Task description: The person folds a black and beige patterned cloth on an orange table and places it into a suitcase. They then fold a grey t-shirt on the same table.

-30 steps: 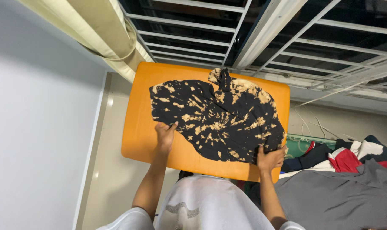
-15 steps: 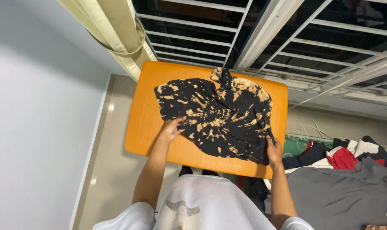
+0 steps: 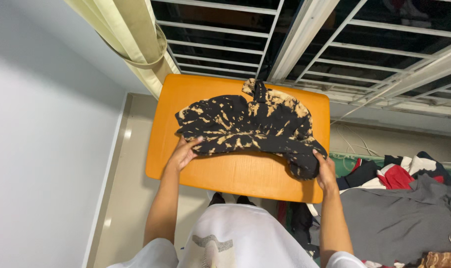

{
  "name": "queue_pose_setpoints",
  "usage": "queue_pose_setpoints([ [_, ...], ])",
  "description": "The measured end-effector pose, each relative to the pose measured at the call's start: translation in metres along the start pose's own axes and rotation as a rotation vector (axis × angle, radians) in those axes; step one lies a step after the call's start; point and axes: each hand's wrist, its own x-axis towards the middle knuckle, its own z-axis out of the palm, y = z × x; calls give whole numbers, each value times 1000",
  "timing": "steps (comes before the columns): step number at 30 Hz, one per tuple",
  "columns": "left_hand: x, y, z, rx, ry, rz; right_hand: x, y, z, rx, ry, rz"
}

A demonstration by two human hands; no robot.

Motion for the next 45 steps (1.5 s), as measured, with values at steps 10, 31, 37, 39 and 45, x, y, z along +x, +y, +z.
queue_pose_setpoints([
  [10, 49, -57, -109, 886, 72, -127, -6, 18, -31, -379, 4, 200],
  [31, 14, -101, -33, 1503, 441, 348, -22, 76, 52, -1357, -27, -661],
  [37, 25, -131, -10, 1657, 384, 236, -27, 106, 77, -1528, -67, -351],
  [39, 30, -130, -6, 1668, 379, 231, -23, 108, 79, -1532, -49, -340],
  [45, 70, -104, 10, 1715, 302, 129, 1, 97, 96, -1525, -9, -277],
])
